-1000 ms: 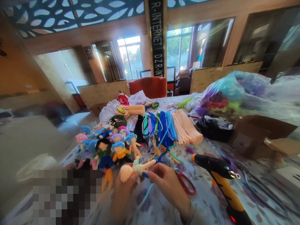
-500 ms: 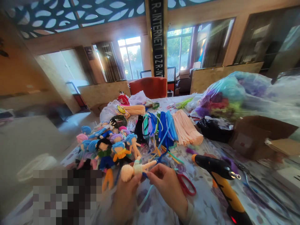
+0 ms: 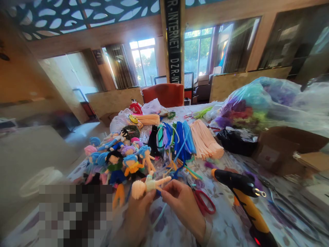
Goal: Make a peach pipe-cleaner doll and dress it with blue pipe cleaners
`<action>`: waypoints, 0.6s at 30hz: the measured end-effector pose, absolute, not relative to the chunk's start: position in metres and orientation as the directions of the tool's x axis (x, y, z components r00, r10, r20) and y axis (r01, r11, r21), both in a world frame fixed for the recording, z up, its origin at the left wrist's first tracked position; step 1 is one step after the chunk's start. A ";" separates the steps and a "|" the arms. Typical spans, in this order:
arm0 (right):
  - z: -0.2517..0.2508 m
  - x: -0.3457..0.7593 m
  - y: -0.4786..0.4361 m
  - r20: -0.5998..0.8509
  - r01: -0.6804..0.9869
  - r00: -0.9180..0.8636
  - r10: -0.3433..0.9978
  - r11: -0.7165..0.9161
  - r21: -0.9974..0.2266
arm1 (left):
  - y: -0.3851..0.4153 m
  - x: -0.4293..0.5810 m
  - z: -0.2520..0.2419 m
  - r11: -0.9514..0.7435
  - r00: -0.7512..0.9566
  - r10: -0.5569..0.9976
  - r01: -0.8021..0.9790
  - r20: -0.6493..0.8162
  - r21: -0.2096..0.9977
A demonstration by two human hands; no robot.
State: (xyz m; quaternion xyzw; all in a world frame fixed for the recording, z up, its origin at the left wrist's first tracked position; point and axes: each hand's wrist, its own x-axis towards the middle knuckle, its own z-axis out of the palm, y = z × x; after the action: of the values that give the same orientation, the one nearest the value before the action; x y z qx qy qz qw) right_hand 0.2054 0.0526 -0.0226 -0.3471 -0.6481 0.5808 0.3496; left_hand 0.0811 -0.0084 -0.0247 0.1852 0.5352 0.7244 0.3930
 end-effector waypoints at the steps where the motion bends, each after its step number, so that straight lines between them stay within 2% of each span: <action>1: -0.021 0.206 0.052 0.040 0.033 -0.523 0.851 0.068 -0.997 | -0.009 0.081 -0.024 -0.115 -0.620 0.770 -0.365 -0.149 0.924; 7: -0.017 0.206 0.052 0.014 0.033 -0.518 0.856 0.036 -0.999 | -0.009 0.079 -0.022 -0.075 -0.626 0.772 -0.266 -0.113 0.961; 18: -0.016 0.205 0.051 0.020 0.027 -0.516 0.856 0.039 -0.999 | -0.012 0.080 -0.024 -0.041 -0.598 0.782 -0.334 -0.178 0.942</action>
State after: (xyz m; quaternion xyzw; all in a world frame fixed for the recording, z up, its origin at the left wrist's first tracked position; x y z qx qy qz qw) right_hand 0.2054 0.0509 -0.0156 -0.3494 -0.6323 0.5985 0.3463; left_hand 0.0799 -0.0125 -0.0239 0.1983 0.5638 0.6936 0.4022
